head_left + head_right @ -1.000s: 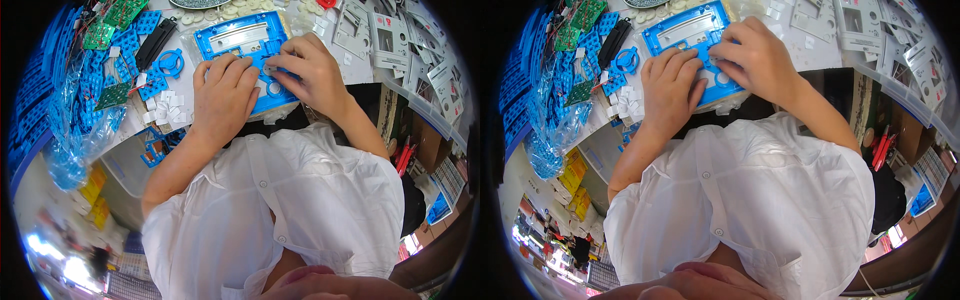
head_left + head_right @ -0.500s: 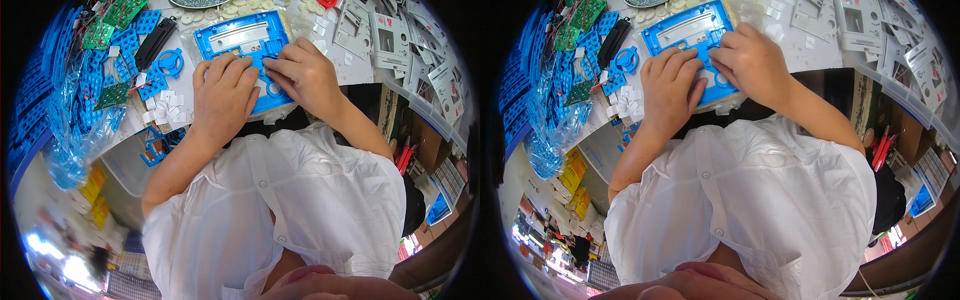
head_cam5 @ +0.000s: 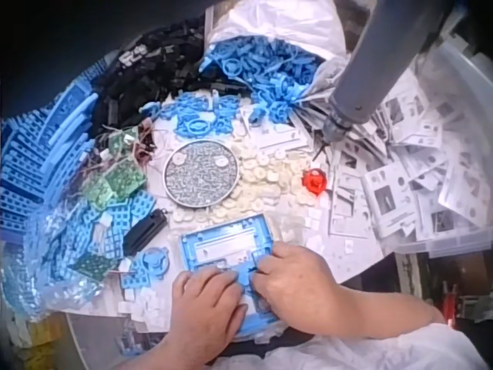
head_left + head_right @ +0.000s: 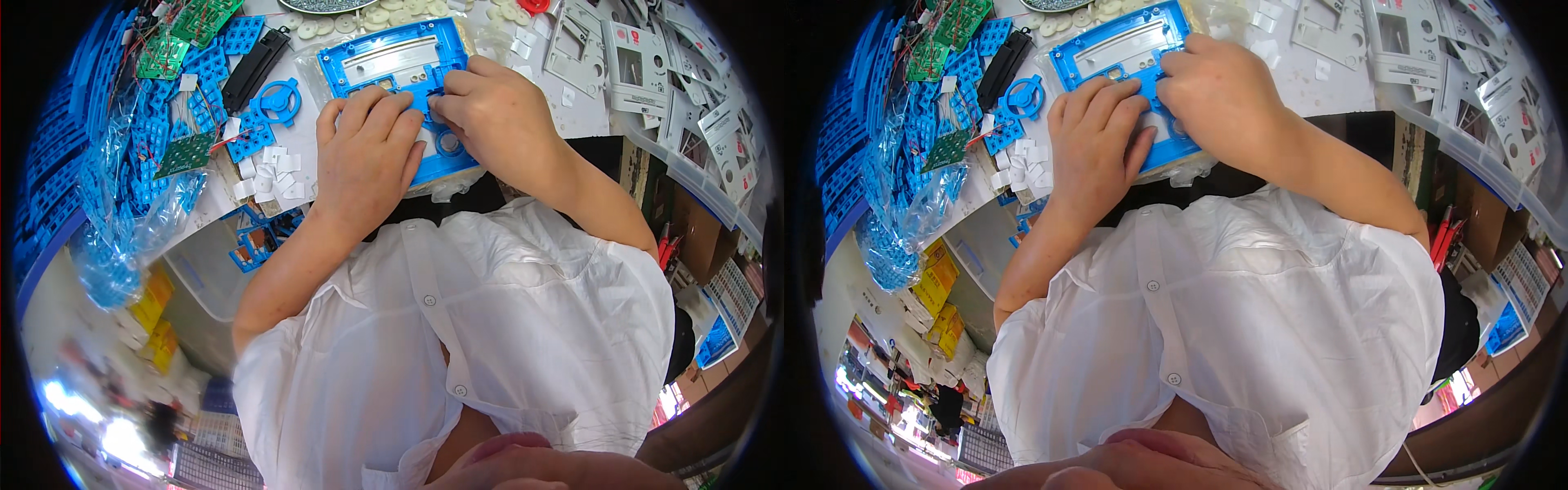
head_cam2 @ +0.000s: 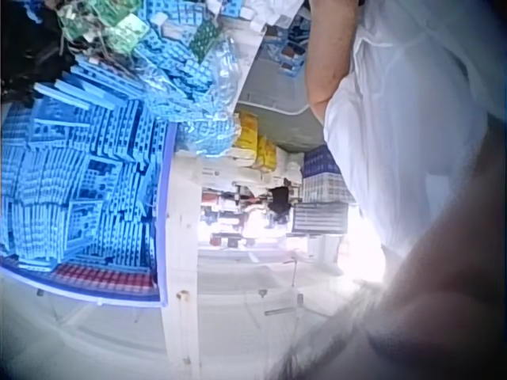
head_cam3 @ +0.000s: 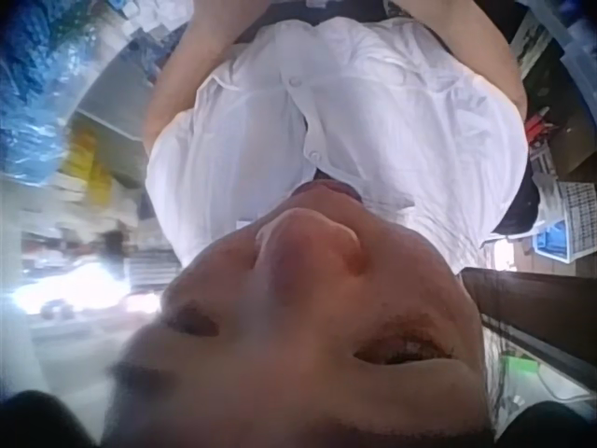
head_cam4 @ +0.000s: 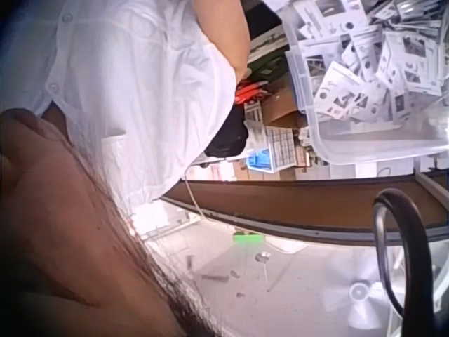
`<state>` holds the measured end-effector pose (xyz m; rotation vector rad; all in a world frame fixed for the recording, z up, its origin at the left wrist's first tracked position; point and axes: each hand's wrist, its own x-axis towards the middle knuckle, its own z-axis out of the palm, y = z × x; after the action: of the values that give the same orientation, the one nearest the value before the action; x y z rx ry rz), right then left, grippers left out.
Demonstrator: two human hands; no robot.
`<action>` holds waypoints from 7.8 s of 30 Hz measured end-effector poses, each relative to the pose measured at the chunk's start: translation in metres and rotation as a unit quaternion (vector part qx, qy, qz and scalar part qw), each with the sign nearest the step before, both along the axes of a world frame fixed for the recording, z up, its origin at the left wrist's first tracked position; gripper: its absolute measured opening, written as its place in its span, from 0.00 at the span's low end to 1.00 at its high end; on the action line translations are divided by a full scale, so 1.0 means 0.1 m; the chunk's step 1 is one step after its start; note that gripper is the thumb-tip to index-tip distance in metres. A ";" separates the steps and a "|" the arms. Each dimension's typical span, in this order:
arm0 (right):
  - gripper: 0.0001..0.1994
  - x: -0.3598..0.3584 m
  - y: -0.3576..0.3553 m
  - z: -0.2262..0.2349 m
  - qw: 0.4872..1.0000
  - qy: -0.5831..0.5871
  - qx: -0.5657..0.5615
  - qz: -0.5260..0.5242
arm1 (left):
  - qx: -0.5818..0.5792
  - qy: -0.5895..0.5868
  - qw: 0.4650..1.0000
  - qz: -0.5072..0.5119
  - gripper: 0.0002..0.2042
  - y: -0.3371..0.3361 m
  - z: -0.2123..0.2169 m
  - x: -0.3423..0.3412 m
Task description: Assemble a blue plastic handheld toy by attaching components and using a heat tool.
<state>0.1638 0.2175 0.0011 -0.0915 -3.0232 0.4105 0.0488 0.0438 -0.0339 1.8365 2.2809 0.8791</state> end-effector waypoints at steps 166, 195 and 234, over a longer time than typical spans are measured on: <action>0.27 -0.09 -0.12 0.29 0.980 0.007 -0.136 0.145 | -0.012 0.348 0.901 0.258 0.25 0.46 0.07 -1.99; 0.08 -0.46 0.06 0.46 0.928 0.258 -0.256 0.081 | 0.413 -0.500 0.756 0.092 0.10 -0.29 1.17 -1.76; 0.12 -0.80 -0.02 0.25 0.510 -0.053 -0.854 -0.085 | 0.065 -0.519 0.852 0.003 0.09 -0.57 0.94 -0.81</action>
<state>0.0839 0.2150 0.0261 -0.4672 -1.2591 2.9358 -0.0326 -0.0136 0.0600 0.9254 1.5211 1.5433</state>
